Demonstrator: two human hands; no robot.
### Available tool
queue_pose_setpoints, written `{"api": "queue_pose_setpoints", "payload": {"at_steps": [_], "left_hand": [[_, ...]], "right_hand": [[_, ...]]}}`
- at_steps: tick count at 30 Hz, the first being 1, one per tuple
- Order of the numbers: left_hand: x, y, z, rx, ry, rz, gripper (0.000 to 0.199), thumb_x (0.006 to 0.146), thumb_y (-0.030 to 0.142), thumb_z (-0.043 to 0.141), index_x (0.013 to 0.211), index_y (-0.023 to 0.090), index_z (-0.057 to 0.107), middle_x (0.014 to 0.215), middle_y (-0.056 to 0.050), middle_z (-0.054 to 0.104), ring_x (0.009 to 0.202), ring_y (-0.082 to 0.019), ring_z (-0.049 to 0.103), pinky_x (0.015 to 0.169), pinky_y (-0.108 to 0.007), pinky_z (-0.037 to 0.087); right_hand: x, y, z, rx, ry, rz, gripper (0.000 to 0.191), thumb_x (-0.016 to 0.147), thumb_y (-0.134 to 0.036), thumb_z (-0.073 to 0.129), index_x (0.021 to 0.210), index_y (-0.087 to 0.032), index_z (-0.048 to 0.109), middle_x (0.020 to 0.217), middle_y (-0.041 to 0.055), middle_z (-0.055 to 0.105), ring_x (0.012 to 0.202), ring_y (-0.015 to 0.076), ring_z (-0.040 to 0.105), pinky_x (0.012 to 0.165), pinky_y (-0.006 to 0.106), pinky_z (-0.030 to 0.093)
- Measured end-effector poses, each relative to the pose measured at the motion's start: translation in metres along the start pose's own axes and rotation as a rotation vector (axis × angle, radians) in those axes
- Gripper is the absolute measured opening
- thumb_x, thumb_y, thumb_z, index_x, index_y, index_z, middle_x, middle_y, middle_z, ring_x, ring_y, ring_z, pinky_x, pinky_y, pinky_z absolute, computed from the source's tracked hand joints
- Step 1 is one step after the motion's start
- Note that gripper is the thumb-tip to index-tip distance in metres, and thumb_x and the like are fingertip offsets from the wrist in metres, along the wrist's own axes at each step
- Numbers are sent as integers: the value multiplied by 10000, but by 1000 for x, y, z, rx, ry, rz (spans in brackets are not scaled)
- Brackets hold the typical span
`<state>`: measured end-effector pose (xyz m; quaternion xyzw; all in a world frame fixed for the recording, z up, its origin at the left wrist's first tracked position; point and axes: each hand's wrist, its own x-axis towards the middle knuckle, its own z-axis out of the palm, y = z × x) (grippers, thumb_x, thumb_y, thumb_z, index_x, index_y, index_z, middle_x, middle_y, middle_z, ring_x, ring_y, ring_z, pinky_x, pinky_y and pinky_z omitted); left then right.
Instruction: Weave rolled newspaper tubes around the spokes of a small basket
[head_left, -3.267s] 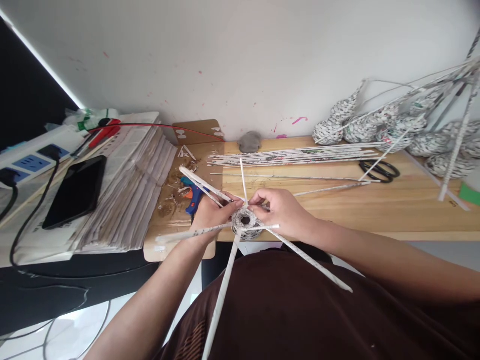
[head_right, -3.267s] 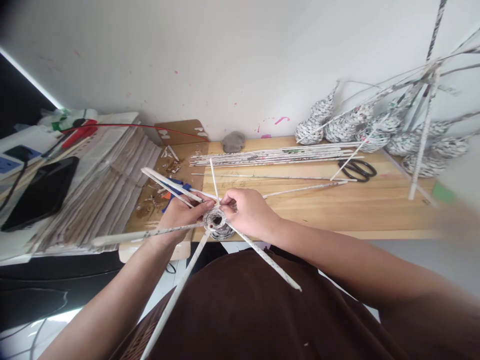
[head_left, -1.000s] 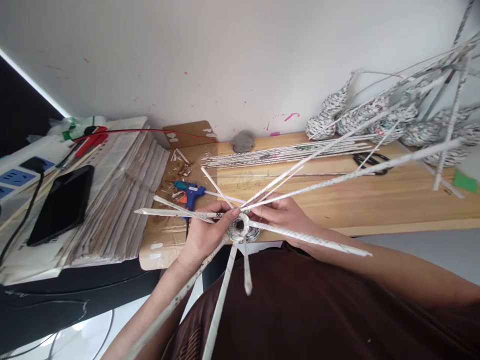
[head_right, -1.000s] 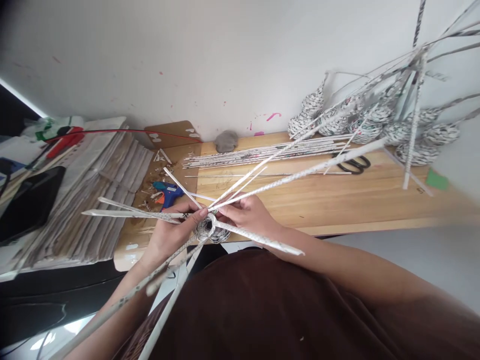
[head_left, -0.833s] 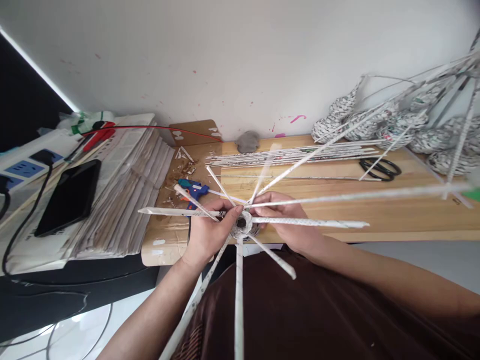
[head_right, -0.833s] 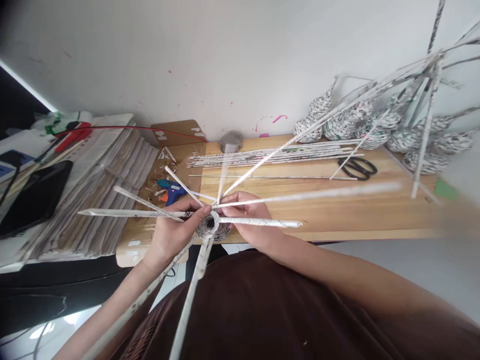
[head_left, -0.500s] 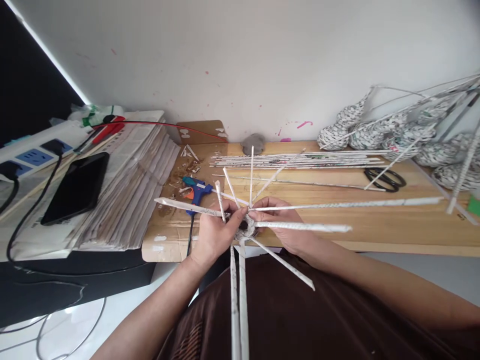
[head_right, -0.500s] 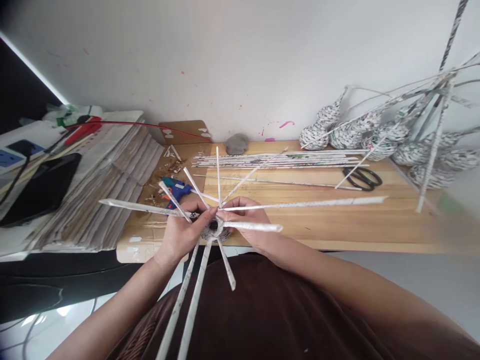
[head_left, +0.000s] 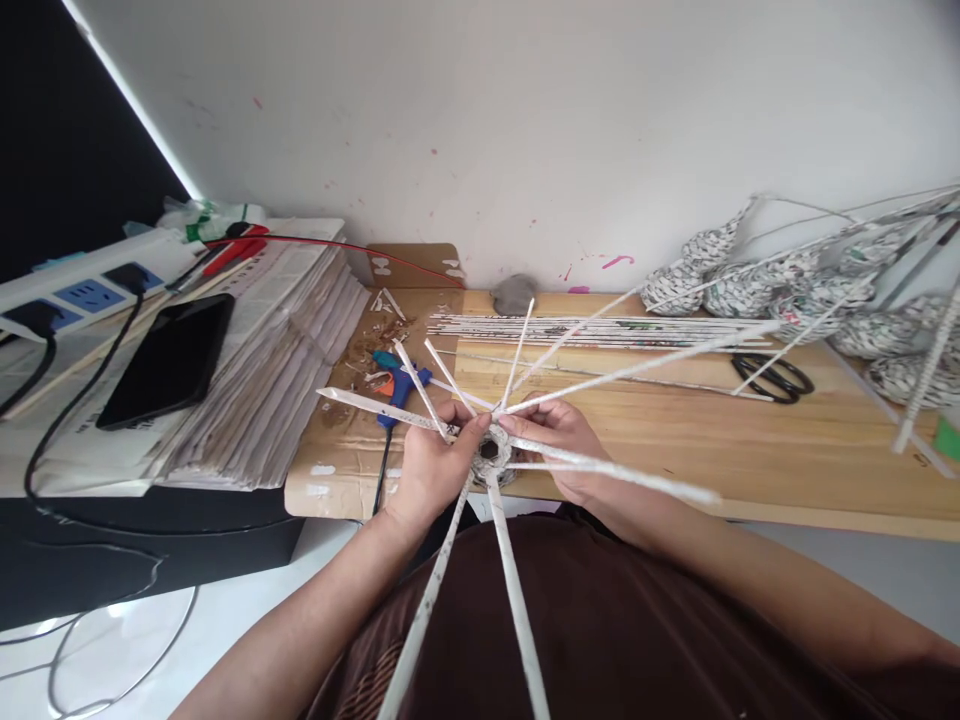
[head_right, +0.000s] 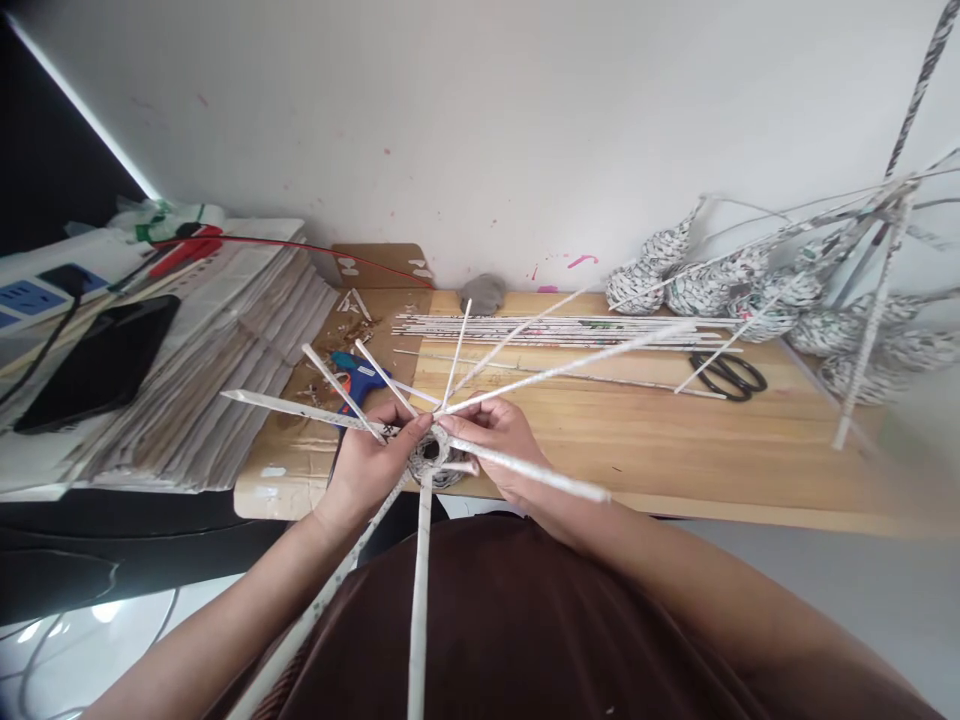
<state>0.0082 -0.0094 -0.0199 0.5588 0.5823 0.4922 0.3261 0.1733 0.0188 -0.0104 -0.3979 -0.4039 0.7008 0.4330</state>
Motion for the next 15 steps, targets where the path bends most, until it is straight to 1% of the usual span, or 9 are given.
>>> {"api": "queue_pose_setpoints", "payload": {"at_steps": [1, 3, 7, 10, 11, 15], "left_hand": [[0, -2, 0, -15, 11, -15, 248, 858, 353, 672, 686, 183, 616, 632, 14, 599, 628, -138, 536, 641, -265, 431], [0, -4, 0, -35, 6, -24, 243, 860, 359, 673, 698, 182, 630, 636, 13, 606, 623, -138, 538, 631, -263, 433], [-1, -2, -2, -40, -39, -12, 234, 867, 362, 679, 728, 175, 668, 677, -7, 649, 664, -153, 581, 656, -269, 455], [-1, -1, -4, -39, -57, -13, 224, 857, 364, 691, 738, 175, 672, 694, -12, 663, 666, -154, 585, 654, -268, 459], [-1, -1, -4, -34, -58, -14, 223, 852, 364, 695, 734, 177, 668, 691, -10, 661, 660, -152, 579, 649, -266, 456], [-1, -3, -1, 16, 0, -20, 233, 844, 366, 679, 702, 187, 631, 650, 4, 621, 631, -145, 551, 631, -267, 437]], "right_hand": [[1, 2, 0, -7, 11, -13, 353, 620, -391, 904, 738, -174, 652, 649, -23, 667, 542, 104, 565, 508, 247, 427], [4, 4, -1, -40, -6, 7, 332, 633, -378, 892, 750, -174, 658, 656, -18, 672, 544, 104, 569, 493, 236, 421], [11, -2, -5, -82, -92, 138, 290, 630, -352, 868, 724, -160, 673, 605, -13, 651, 500, 99, 541, 473, 236, 405], [13, -10, -5, -154, -174, 147, 221, 666, -321, 820, 731, -137, 717, 613, 0, 650, 508, 101, 539, 479, 242, 405], [13, -12, -4, -157, -182, 149, 209, 670, -313, 813, 734, -137, 722, 617, 0, 651, 513, 104, 543, 483, 244, 411], [9, -6, 0, -65, -96, 142, 211, 646, -307, 836, 723, -163, 703, 626, -11, 652, 543, 126, 585, 531, 273, 484]]}}
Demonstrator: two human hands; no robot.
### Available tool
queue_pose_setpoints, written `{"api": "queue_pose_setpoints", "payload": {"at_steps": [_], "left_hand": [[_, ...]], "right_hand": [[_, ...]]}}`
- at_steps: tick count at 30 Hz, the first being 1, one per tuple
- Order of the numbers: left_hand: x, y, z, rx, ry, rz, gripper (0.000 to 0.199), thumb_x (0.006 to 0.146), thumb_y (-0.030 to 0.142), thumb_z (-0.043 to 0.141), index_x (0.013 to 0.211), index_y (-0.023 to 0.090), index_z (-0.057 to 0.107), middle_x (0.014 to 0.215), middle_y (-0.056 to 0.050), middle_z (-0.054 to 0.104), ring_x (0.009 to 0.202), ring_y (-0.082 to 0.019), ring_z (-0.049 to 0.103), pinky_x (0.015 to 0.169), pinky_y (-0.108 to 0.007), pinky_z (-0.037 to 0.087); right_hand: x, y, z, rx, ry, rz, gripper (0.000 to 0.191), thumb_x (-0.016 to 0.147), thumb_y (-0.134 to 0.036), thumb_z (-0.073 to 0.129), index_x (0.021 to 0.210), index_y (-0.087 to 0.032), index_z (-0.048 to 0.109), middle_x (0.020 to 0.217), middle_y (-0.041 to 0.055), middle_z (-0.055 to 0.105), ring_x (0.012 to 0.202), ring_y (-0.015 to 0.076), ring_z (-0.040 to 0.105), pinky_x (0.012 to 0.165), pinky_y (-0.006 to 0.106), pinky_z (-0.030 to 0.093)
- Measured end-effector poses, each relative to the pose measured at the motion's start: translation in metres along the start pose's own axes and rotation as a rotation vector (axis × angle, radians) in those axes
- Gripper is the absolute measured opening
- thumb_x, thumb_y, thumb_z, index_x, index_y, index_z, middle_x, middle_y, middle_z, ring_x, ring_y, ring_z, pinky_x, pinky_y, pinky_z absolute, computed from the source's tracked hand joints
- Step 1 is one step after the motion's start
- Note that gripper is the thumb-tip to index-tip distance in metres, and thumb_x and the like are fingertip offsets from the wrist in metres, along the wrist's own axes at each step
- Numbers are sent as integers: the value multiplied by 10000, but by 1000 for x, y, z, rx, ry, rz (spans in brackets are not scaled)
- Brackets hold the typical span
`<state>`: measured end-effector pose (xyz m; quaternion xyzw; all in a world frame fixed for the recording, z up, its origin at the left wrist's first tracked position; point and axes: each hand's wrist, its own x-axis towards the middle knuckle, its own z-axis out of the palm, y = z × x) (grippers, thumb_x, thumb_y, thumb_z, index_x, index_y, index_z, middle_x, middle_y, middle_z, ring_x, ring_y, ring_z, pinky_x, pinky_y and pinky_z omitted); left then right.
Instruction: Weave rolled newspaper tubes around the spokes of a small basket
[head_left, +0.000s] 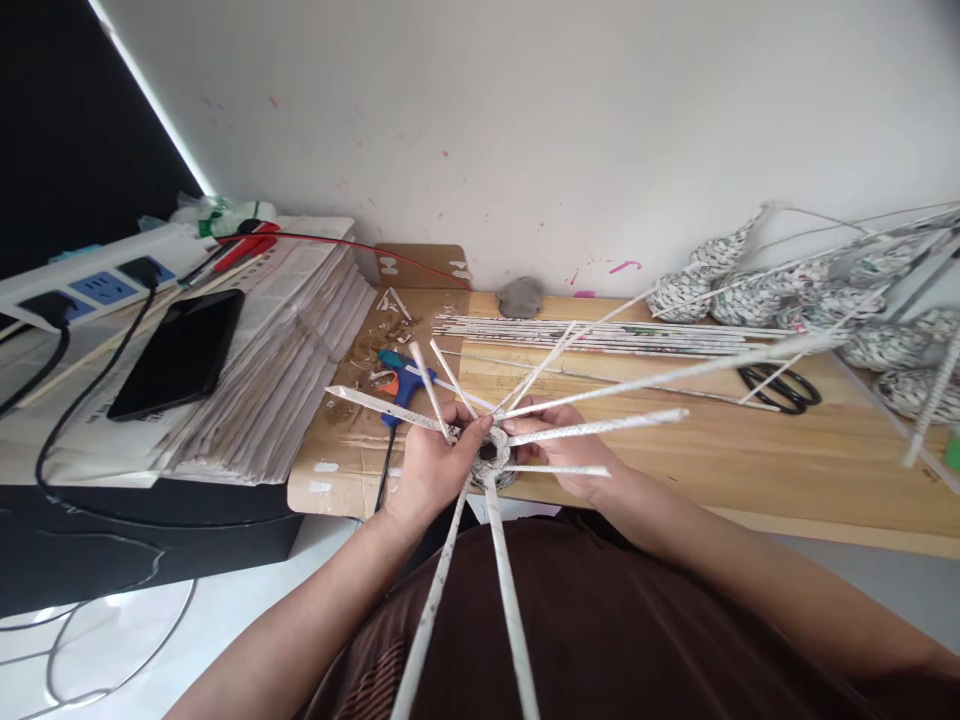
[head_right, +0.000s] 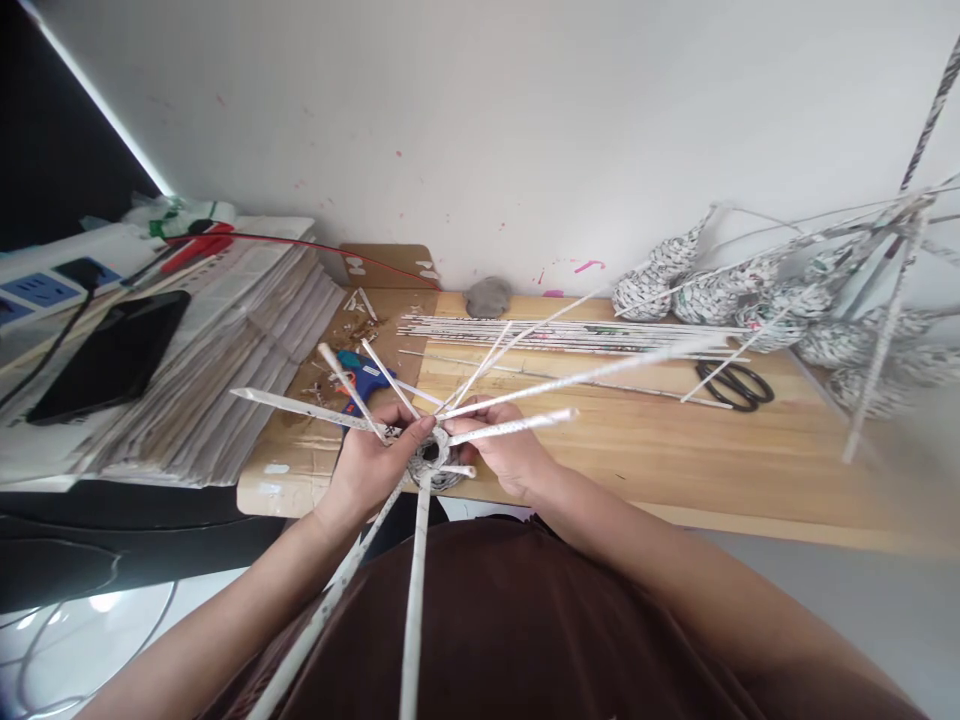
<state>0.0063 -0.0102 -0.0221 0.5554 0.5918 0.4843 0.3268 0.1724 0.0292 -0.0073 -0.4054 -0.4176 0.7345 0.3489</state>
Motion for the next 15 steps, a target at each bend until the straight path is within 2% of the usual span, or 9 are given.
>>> {"api": "queue_pose_setpoints", "payload": {"at_steps": [3, 6, 8, 10, 13, 15], "left_hand": [[0, -1, 5, 8, 94, -33, 233, 834, 363, 654, 682, 197, 592, 622, 16, 580, 605, -142, 523, 611, -269, 424], [0, -1, 7, -23, 154, -88, 205, 804, 341, 650, 672, 202, 579, 614, 24, 568, 592, -136, 511, 591, -260, 419], [1, 1, 6, -43, 144, -93, 174, 777, 318, 661, 673, 198, 589, 624, 24, 583, 605, -136, 525, 602, -255, 431], [2, 2, 4, -72, 119, -75, 140, 757, 299, 664, 687, 193, 606, 650, 18, 610, 626, -138, 549, 628, -257, 450], [3, 4, 1, -104, 88, -51, 115, 746, 283, 659, 698, 188, 616, 664, 14, 637, 629, -139, 566, 635, -258, 459], [4, 5, 0, -93, 67, -55, 127, 748, 288, 667, 689, 185, 623, 644, 14, 634, 613, -138, 564, 612, -254, 453]], "right_hand": [[-1, 11, 3, 70, 46, -77, 237, 647, -314, 867, 723, -178, 688, 653, -17, 667, 568, 129, 609, 573, 284, 520], [-1, 19, 2, 55, 22, -201, 223, 696, -341, 870, 766, -195, 716, 704, -14, 699, 590, 119, 617, 583, 265, 516], [0, 22, 0, -39, -24, -287, 175, 762, -356, 835, 826, -209, 765, 756, 6, 728, 641, 133, 646, 622, 276, 534], [0, 22, -3, -160, -62, -410, 151, 839, -356, 775, 924, -236, 806, 881, 37, 766, 781, 172, 702, 743, 318, 570], [-2, 20, -6, -329, -143, -609, 219, 904, -335, 703, 1088, -277, 807, 1096, 63, 772, 1002, 232, 721, 926, 391, 567], [-5, 16, -7, -459, -154, -664, 270, 902, -309, 699, 1156, -290, 786, 1136, 61, 766, 1007, 245, 726, 927, 405, 575]]}}
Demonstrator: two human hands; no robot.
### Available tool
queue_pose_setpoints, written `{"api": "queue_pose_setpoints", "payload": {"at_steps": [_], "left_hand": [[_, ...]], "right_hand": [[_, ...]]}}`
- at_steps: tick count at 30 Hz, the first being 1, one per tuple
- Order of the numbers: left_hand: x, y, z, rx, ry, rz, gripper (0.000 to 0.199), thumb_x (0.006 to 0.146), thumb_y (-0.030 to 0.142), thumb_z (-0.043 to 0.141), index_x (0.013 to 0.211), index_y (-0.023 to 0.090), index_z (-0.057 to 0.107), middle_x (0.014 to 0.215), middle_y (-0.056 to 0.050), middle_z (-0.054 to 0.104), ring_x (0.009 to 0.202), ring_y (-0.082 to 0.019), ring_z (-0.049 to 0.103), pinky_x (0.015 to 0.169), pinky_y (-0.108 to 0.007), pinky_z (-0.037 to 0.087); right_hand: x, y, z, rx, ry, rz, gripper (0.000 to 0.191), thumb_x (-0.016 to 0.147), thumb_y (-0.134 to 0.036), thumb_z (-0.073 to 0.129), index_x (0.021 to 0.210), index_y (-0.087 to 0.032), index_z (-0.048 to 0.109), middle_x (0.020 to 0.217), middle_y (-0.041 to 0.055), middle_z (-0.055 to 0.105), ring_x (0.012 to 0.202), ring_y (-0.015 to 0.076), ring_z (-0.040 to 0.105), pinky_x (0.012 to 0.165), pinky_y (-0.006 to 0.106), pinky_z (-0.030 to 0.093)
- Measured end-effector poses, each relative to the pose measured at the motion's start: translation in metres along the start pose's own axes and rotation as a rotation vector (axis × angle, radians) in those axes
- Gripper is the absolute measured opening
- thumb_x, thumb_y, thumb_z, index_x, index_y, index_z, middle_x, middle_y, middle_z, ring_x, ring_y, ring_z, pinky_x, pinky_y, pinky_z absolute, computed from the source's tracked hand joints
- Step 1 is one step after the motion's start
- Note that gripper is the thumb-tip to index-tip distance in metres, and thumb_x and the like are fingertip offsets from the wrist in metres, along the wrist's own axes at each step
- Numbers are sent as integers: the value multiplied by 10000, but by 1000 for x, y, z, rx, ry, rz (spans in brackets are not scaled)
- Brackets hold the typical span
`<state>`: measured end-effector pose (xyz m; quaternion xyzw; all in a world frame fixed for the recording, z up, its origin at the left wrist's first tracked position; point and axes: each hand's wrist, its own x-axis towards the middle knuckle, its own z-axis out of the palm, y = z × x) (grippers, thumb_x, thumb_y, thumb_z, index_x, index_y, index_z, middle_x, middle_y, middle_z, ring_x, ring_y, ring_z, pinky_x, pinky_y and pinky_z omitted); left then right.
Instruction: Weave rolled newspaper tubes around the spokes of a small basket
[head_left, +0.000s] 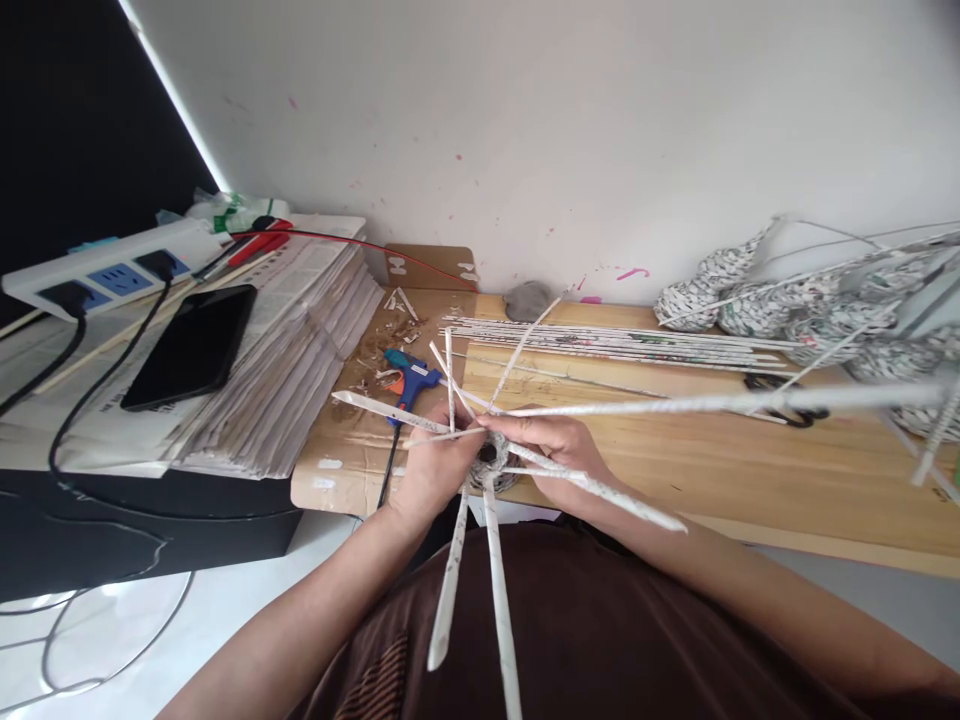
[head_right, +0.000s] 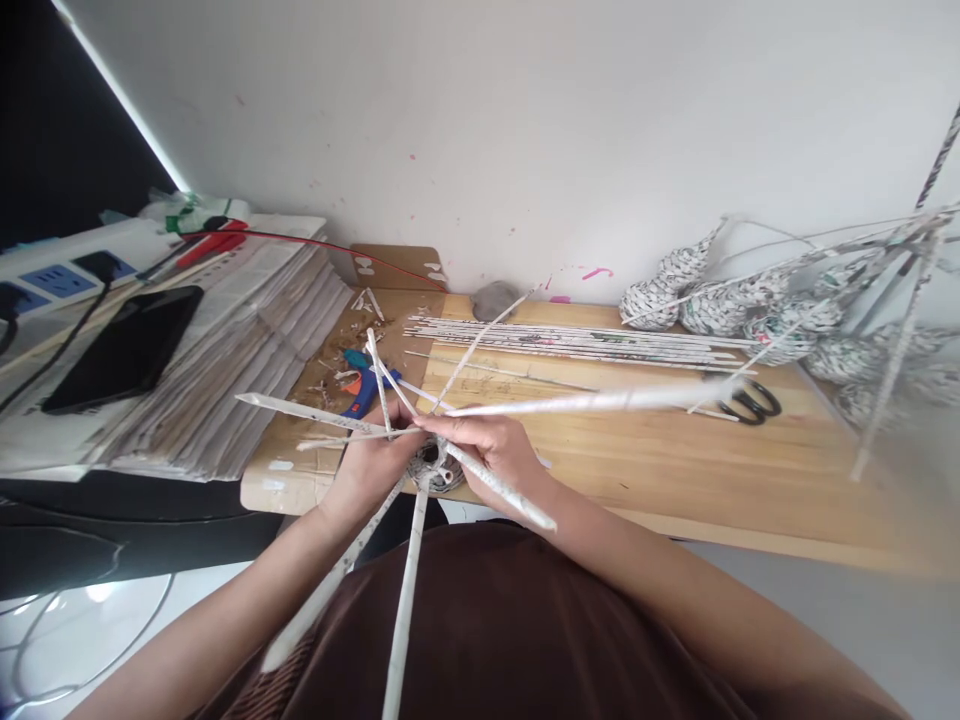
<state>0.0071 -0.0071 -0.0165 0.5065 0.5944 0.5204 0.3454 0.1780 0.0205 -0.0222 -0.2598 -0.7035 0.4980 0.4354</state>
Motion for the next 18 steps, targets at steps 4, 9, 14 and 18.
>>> {"api": "queue_pose_setpoints", "payload": {"at_steps": [4, 9, 14, 18], "left_hand": [[2, 4, -2, 18, -41, -4, 175, 774, 317, 696, 684, 175, 645, 632, 8, 635, 610, -138, 575, 609, -252, 461], [2, 8, -6, -9, -108, -16, 254, 777, 370, 748, 661, 169, 644, 615, 7, 623, 598, -129, 562, 582, -242, 447], [-1, 8, -6, -23, -72, -34, 239, 787, 359, 754, 685, 163, 665, 627, 8, 631, 598, -122, 555, 587, -242, 440], [-2, 8, -5, -40, -111, -11, 221, 785, 345, 749, 684, 161, 682, 630, 3, 642, 602, -124, 559, 592, -243, 443]], "right_hand": [[0, -8, -5, -232, 23, 139, 379, 944, -267, 611, 1312, -288, 695, 1067, 56, 772, 891, 224, 728, 832, 384, 586], [-2, -13, -9, -218, 39, 250, 176, 913, -274, 631, 1033, -232, 752, 945, 54, 778, 810, 214, 721, 743, 350, 569], [-8, -21, -8, -78, 40, 344, 239, 820, -201, 678, 1055, -223, 715, 980, 67, 767, 780, 205, 708, 671, 320, 558], [-9, -27, -3, -173, 29, 316, 151, 809, -262, 709, 947, -199, 709, 909, 56, 758, 747, 185, 685, 658, 293, 529]]}}
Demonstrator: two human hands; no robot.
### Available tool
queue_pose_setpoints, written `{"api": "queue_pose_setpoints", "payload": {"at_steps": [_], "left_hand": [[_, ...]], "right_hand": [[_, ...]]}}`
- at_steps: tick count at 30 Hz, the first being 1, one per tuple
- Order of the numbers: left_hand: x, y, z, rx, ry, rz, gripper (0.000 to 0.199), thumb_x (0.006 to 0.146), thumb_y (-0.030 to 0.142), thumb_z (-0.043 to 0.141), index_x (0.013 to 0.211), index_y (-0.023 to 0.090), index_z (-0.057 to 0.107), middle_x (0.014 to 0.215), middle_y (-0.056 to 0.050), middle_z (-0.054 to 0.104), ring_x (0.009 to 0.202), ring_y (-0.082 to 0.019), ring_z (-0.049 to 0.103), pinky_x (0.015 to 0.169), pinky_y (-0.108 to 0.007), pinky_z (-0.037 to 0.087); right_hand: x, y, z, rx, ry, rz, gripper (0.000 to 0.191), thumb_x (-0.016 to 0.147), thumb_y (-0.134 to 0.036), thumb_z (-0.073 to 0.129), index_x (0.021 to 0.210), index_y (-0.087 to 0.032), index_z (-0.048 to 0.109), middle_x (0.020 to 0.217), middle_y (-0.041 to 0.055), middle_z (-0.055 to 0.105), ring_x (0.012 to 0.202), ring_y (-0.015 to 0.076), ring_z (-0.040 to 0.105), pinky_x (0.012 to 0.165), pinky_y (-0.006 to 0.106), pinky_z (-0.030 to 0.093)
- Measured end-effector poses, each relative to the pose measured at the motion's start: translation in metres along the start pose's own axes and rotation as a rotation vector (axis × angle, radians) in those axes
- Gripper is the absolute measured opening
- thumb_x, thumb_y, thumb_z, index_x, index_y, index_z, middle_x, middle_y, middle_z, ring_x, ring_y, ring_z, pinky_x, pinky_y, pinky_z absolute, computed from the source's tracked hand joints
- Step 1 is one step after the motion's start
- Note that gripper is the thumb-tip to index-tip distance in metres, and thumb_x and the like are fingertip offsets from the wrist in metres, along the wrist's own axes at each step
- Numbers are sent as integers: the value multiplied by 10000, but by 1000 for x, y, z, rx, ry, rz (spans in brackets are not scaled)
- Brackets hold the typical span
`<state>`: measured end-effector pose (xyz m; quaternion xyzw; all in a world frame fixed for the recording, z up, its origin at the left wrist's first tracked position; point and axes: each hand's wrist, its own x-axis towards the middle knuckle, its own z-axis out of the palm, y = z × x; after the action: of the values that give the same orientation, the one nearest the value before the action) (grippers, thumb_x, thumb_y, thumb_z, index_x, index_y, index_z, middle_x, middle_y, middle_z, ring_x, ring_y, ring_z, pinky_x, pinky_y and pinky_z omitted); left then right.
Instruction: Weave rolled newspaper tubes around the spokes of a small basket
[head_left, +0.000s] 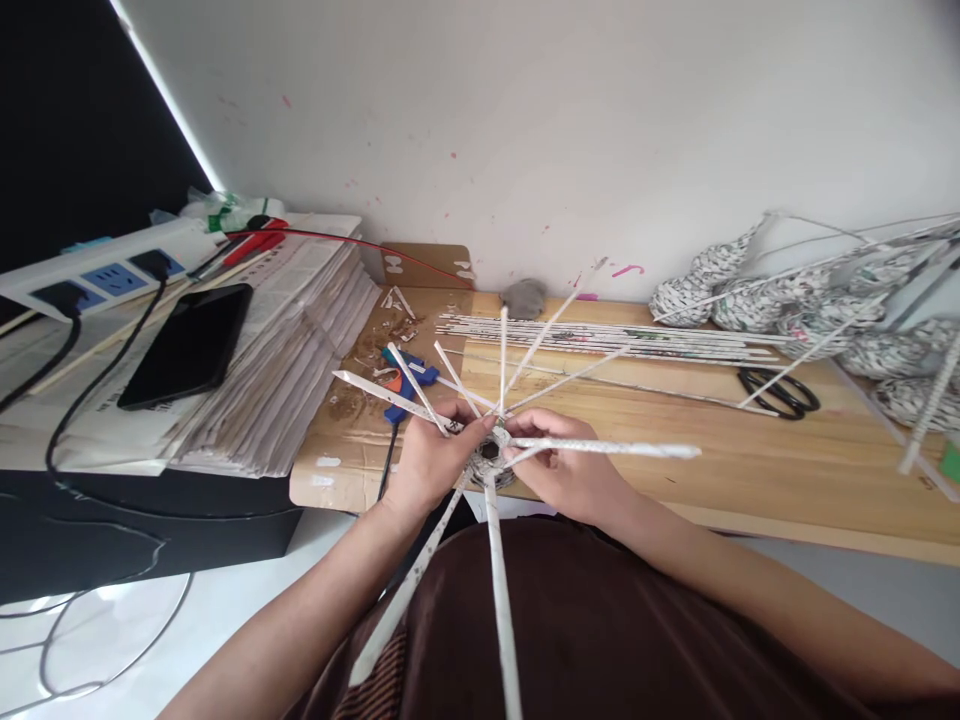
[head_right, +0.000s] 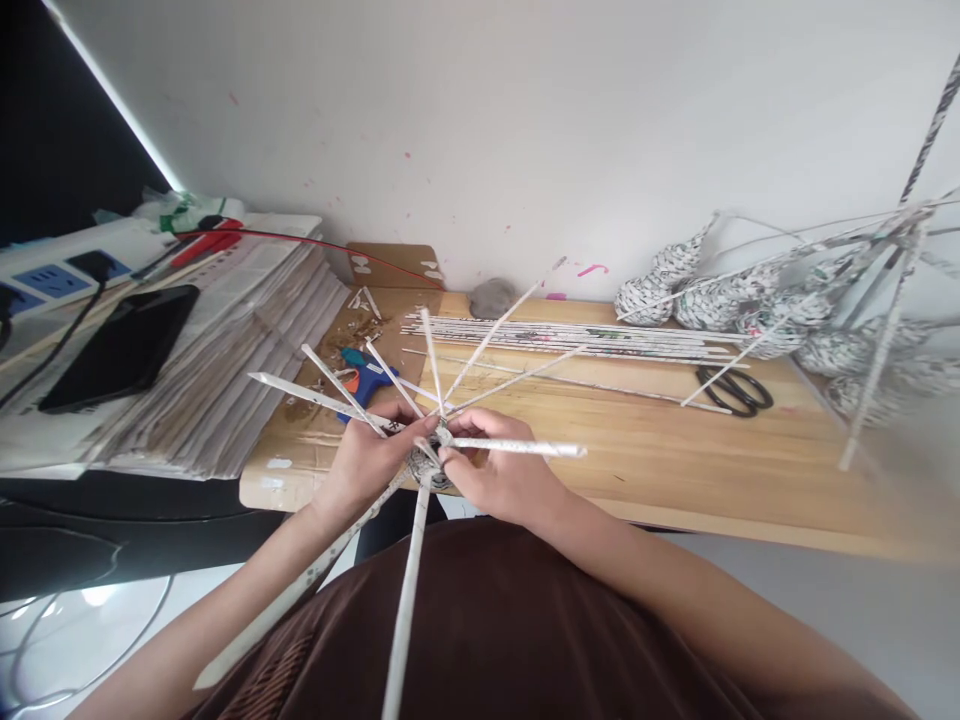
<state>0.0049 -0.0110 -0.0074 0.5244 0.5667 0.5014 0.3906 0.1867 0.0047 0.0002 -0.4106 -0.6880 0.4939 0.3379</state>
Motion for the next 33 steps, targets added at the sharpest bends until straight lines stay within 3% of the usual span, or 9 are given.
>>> {"api": "queue_pose_setpoints", "payload": {"at_steps": [3, 8, 15, 19, 22, 27, 33], "left_hand": [[0, 0, 0, -14, -28, 10, 193, 782, 333, 746, 701, 162, 707, 651, -10, 671, 621, -138, 590, 614, -253, 468], [0, -3, 0, -17, -15, -15, 144, 767, 311, 755, 796, 169, 761, 727, -35, 737, 658, -163, 651, 624, -263, 507], [1, -4, 0, 35, -22, -1, 162, 777, 331, 738, 757, 171, 753, 695, -33, 730, 622, -155, 639, 583, -253, 495], [1, -2, -3, 83, -61, -6, 168, 786, 334, 722, 776, 171, 761, 725, -43, 744, 648, -167, 655, 610, -264, 505], [1, -1, -6, 80, -117, -7, 165, 795, 326, 716, 802, 171, 771, 752, -51, 758, 684, -179, 679, 636, -274, 525], [1, 3, -7, 61, -151, -14, 169, 804, 321, 729, 858, 173, 791, 817, -60, 785, 744, -197, 716, 718, -302, 560], [0, 4, -7, 52, -173, -37, 186, 796, 339, 740, 854, 169, 789, 821, -66, 789, 736, -200, 712, 711, -308, 554]], "right_hand": [[3, -1, 5, -124, 67, -32, 100, 830, -298, 691, 808, -202, 676, 754, 26, 718, 620, 151, 626, 583, 270, 475], [11, 3, 11, -172, 102, -63, 79, 807, -226, 647, 738, -210, 613, 672, -1, 659, 542, 135, 570, 542, 261, 433], [12, 1, 5, -493, 81, -298, 99, 855, -156, 591, 781, -218, 612, 723, 12, 669, 669, 168, 595, 652, 292, 435], [15, -3, -1, -662, 163, -502, 99, 844, -139, 633, 769, -204, 637, 799, 60, 703, 829, 232, 614, 798, 363, 476], [18, -2, -3, -661, 189, -629, 100, 843, -135, 647, 768, -201, 652, 824, 76, 706, 923, 261, 600, 869, 400, 487], [18, 4, -4, -420, 198, -475, 61, 842, -169, 665, 831, -227, 649, 889, 49, 736, 884, 231, 664, 869, 401, 507], [17, 7, 0, -87, 193, -314, 34, 865, -229, 662, 889, -237, 639, 939, 37, 729, 891, 210, 688, 837, 351, 525]]}}
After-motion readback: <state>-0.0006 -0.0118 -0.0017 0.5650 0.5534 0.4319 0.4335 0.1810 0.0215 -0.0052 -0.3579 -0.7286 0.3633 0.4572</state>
